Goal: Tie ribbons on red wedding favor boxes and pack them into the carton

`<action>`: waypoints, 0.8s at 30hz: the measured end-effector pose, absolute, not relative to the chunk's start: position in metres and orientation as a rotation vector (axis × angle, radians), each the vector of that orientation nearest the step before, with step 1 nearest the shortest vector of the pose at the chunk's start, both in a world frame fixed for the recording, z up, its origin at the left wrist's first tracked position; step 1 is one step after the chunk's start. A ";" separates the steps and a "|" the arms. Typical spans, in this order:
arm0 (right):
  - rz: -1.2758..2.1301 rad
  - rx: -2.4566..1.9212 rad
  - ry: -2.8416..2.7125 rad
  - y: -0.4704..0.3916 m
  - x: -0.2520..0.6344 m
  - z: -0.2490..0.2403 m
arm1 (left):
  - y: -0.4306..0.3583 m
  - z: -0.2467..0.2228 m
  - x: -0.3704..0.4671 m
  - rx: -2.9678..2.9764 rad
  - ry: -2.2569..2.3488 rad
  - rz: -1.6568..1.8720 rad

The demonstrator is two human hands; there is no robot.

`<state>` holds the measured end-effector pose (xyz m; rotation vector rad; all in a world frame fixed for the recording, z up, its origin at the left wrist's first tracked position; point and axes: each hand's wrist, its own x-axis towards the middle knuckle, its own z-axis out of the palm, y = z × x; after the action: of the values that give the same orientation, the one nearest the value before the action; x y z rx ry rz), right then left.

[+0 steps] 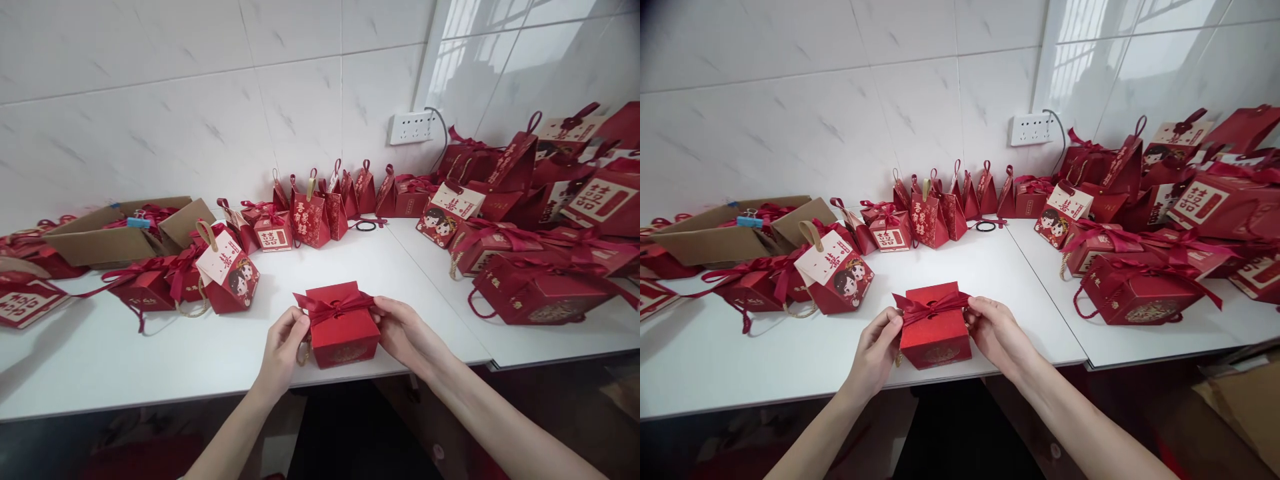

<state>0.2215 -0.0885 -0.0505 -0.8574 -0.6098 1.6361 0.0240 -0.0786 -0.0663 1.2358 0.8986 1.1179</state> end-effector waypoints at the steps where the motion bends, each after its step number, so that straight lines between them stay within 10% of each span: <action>1: 1.626 -0.871 -0.676 -0.088 0.226 -0.051 | -0.078 -0.065 0.023 1.247 0.918 1.100; 10: 0.610 -1.329 -1.698 -0.051 0.257 0.008 | -0.068 -0.018 0.019 2.097 1.353 1.504; 24: 1.059 -1.170 -2.459 0.001 0.186 0.027 | -0.081 -0.025 0.050 2.672 1.423 1.150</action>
<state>0.1855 0.0009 0.0269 -1.1703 -2.4592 1.0586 0.0499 -0.0810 -0.0248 2.6725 1.4226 1.1501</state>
